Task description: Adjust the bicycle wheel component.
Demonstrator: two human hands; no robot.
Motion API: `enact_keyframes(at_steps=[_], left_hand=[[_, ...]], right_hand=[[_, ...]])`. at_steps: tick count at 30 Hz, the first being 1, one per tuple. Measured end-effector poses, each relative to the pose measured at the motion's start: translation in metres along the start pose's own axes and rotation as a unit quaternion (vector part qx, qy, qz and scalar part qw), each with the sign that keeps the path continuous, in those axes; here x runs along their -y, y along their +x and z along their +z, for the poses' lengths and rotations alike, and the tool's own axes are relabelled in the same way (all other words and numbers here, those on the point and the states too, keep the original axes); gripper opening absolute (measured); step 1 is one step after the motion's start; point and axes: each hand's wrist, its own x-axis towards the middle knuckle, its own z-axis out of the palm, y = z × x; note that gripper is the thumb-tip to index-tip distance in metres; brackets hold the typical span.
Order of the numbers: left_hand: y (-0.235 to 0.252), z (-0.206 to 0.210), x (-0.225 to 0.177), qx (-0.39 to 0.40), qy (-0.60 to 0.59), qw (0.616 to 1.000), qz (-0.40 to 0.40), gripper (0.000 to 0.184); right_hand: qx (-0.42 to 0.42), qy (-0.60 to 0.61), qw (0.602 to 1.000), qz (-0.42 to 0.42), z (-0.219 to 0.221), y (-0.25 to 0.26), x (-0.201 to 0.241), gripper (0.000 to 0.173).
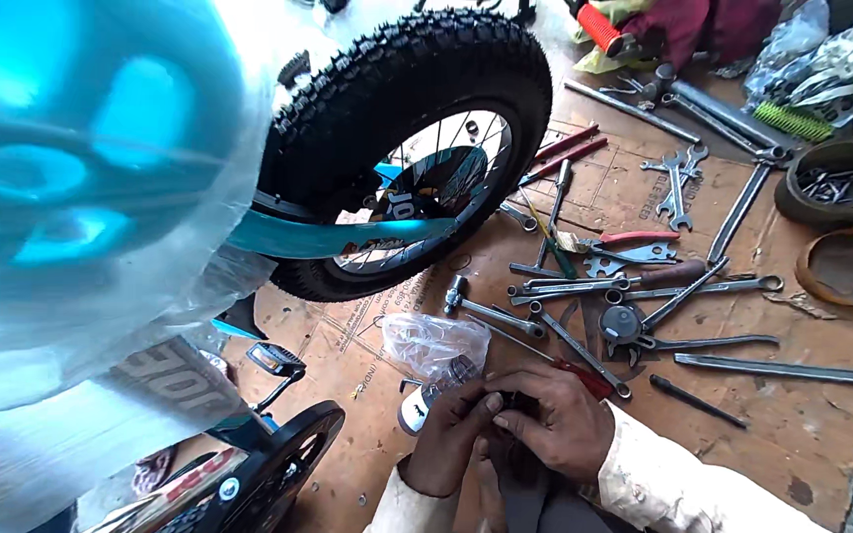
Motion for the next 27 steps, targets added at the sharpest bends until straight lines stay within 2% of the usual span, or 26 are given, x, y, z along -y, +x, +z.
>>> enact_keyframes(at_steps=[5,9,11,15,18,20,23,27], left_hand=[[-0.007,0.009,0.003,-0.010,-0.019,1.000,-0.009,0.026],[-0.005,0.018,0.003,-0.013,-0.028,1.000,-0.006,0.026],[-0.003,0.024,0.002,-0.022,-0.026,0.999,0.006,0.023],[0.001,0.032,0.009,-0.079,-0.002,0.995,0.058,0.016],[0.004,0.033,0.013,-0.088,0.009,0.992,0.092,0.013],[0.003,0.026,0.019,-0.059,0.028,0.991,0.121,0.014],[0.007,0.002,0.029,0.041,0.041,0.986,0.153,0.021],[0.009,-0.029,0.050,0.167,0.021,0.979,0.113,0.054]], right_hand=[[-0.032,-0.009,0.999,-0.010,-0.003,-0.011,-0.002,0.023],[-0.019,0.010,0.999,0.034,-0.014,-0.015,-0.005,0.025],[0.012,0.023,0.999,0.042,-0.023,-0.015,-0.007,0.028],[0.145,0.011,0.989,0.016,-0.042,-0.007,-0.011,0.044],[0.181,-0.002,0.984,0.001,-0.046,-0.004,-0.017,0.049],[0.176,0.005,0.984,-0.003,-0.042,-0.003,-0.019,0.047],[0.161,0.017,0.987,0.017,-0.037,-0.001,-0.020,0.044],[0.194,0.069,0.968,0.142,-0.034,0.004,-0.028,0.048]])
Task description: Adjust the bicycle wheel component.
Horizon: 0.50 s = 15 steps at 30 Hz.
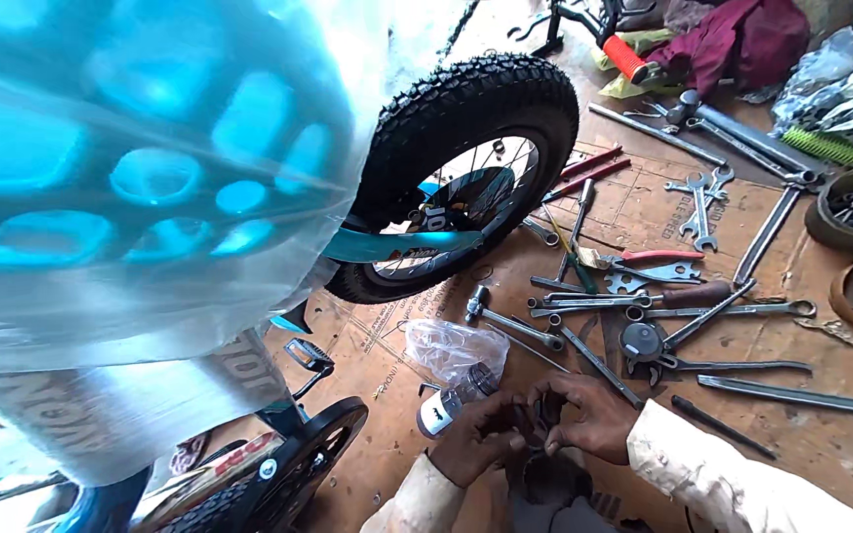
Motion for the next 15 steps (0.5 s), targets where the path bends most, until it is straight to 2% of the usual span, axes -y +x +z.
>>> enact_keyframes(at_steps=[2,6,7,10,13,15], left_hand=[[-0.004,-0.001,0.003,0.001,-0.022,1.000,-0.021,0.061],[0.003,-0.005,-0.008,-0.112,0.002,0.993,0.035,0.047],[0.012,-0.010,-0.020,-0.159,0.031,0.986,0.047,0.044],[0.045,-0.035,-0.059,-0.293,0.069,0.950,0.085,0.038],[0.074,-0.068,-0.091,-0.305,0.063,0.936,0.165,0.045],[0.084,-0.075,-0.103,-0.353,0.068,0.915,0.182,0.045]], right_hand=[[0.019,0.046,0.998,0.036,0.001,0.007,-0.006,0.049],[0.017,0.083,0.996,0.032,-0.006,0.032,0.011,0.045],[0.003,0.075,0.997,0.022,-0.014,0.045,0.022,0.044],[-0.054,0.049,0.993,-0.092,-0.038,0.096,0.056,0.045],[-0.093,0.035,0.985,-0.144,-0.061,0.133,0.102,0.049],[-0.110,0.016,0.984,-0.138,-0.070,0.146,0.121,0.053]])
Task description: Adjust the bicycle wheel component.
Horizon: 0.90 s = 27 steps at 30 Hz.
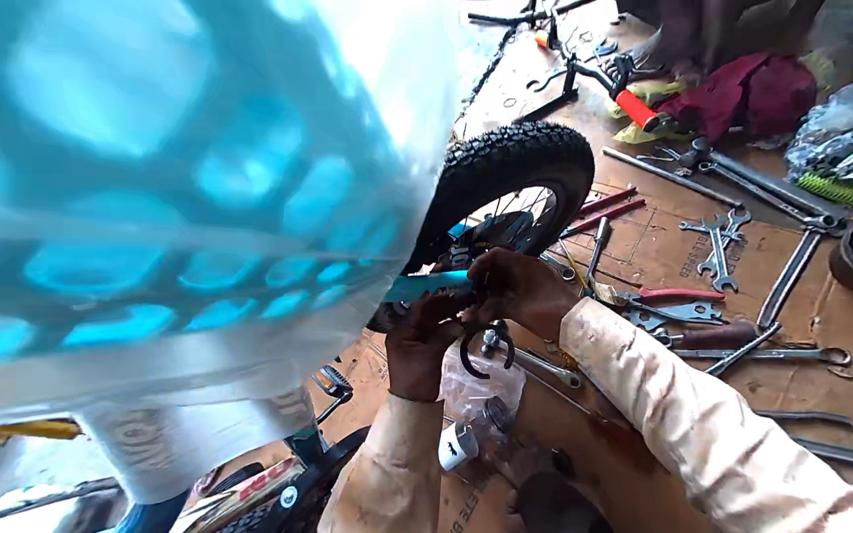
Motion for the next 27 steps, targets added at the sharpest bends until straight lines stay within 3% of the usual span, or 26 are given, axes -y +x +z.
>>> enact_keyframes(at_steps=[3,6,9,11,15,17,19,22,27], left_hand=[[0.007,0.008,-0.002,-0.081,0.025,0.996,-0.001,0.035],[0.010,0.017,0.008,-0.137,0.032,0.990,0.018,0.034],[0.009,0.022,0.012,-0.174,0.037,0.983,0.043,0.039],[0.005,0.022,0.013,-0.169,0.064,0.982,0.049,0.033],[-0.006,0.021,0.015,-0.169,0.089,0.979,0.069,0.020],[-0.008,0.021,0.015,-0.168,0.077,0.980,0.075,0.025],[-0.008,0.022,0.010,-0.170,0.056,0.982,0.059,0.042],[-0.005,0.022,0.000,-0.144,0.057,0.988,0.026,0.059],[-0.001,0.013,0.002,-0.087,0.136,0.986,0.044,0.043]], right_hand=[[0.008,-0.033,0.998,-0.045,-0.004,0.021,0.002,0.051],[0.029,-0.071,0.993,-0.091,-0.011,0.035,0.002,0.036],[0.018,-0.144,0.986,-0.085,-0.015,0.034,0.002,0.016],[0.026,-0.116,0.991,-0.063,-0.015,0.022,0.002,0.028],[0.011,-0.032,0.997,-0.062,-0.003,-0.002,-0.005,0.073],[0.002,0.041,0.997,-0.058,0.002,-0.001,-0.007,0.079],[-0.014,0.120,0.991,-0.056,0.005,0.002,-0.007,0.062],[-0.035,0.104,0.991,-0.074,0.005,0.000,-0.009,0.031],[-0.058,0.148,0.983,-0.093,0.009,-0.004,-0.022,0.024]])
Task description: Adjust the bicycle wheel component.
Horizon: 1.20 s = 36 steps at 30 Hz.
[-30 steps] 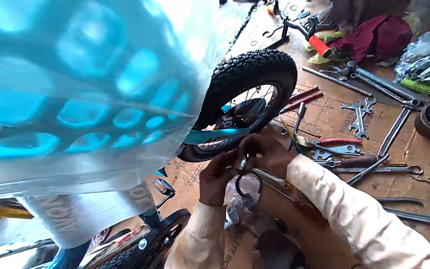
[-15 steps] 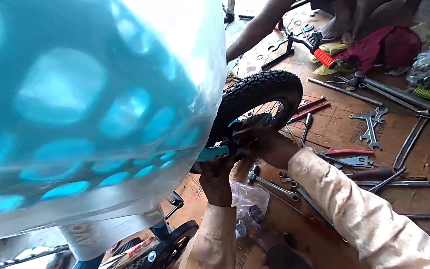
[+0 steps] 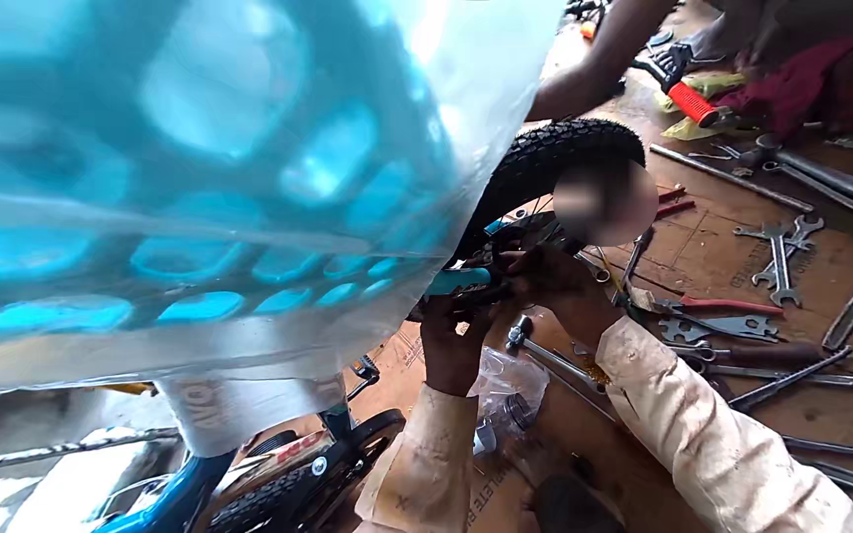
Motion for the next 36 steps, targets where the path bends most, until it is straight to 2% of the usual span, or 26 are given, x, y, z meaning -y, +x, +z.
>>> enact_keyframes(at_steps=[7,9,11,13,14,15,17,20,22,24,26,28,30,31,33,36], left_hand=[[-0.002,0.003,0.000,0.009,0.012,1.000,-0.004,0.041],[-0.002,0.002,-0.001,0.015,0.038,0.999,0.000,0.044],[-0.002,-0.001,-0.004,0.031,0.052,0.998,0.002,0.045],[-0.006,-0.001,-0.006,0.059,0.042,0.997,-0.016,0.051],[-0.008,-0.003,-0.006,0.068,0.044,0.996,-0.028,0.057],[-0.010,-0.006,-0.004,0.076,0.050,0.995,-0.038,0.062],[-0.016,-0.016,0.002,0.089,0.067,0.993,-0.046,0.067],[-0.033,-0.037,0.019,0.104,0.094,0.989,-0.049,0.062],[-0.047,-0.053,0.031,0.117,0.093,0.987,-0.060,0.056],[-0.062,-0.066,0.039,0.124,0.112,0.983,-0.071,0.053],[-0.076,-0.070,0.045,0.156,0.165,0.972,-0.062,0.049],[-0.090,-0.060,0.046,0.216,0.218,0.952,-0.020,0.040],[-0.112,-0.042,0.045,0.286,0.237,0.928,0.002,0.029],[-0.125,-0.032,0.046,0.327,0.249,0.912,-0.004,0.025],[-0.141,-0.006,0.051,0.407,0.302,0.861,-0.042,0.025],[-0.151,0.029,0.061,0.524,0.417,0.728,-0.146,0.035]], right_hand=[[0.007,0.032,0.999,-0.018,-0.003,-0.011,0.003,0.017],[-0.001,0.016,1.000,-0.022,-0.003,-0.012,0.004,0.021],[-0.053,-0.014,0.998,-0.019,0.005,-0.018,0.002,0.033],[-0.123,-0.085,0.988,0.027,0.012,-0.036,-0.005,0.045],[-0.141,-0.131,0.980,0.052,0.014,-0.047,-0.010,0.042],[-0.137,-0.173,0.972,0.085,0.015,-0.062,-0.014,0.036],[-0.076,-0.240,0.955,0.159,0.010,-0.097,-0.031,0.031],[-0.010,-0.310,0.919,0.243,-0.002,-0.152,-0.056,0.033],[-0.004,-0.333,0.895,0.297,-0.013,-0.185,-0.065,0.033],[-0.032,-0.351,0.885,0.305,-0.024,-0.212,-0.074,0.031],[-0.083,-0.400,0.869,0.278,-0.038,-0.222,-0.071,0.028],[-0.147,-0.487,0.839,0.191,-0.063,-0.216,-0.066,0.027],[-0.200,-0.566,0.789,0.131,-0.100,-0.199,-0.063,0.029],[-0.211,-0.593,0.764,0.141,-0.119,-0.188,-0.062,0.034],[-0.205,-0.629,0.717,0.218,-0.156,-0.162,-0.058,0.045],[-0.156,-0.668,0.648,0.331,-0.187,-0.135,-0.059,0.060]])
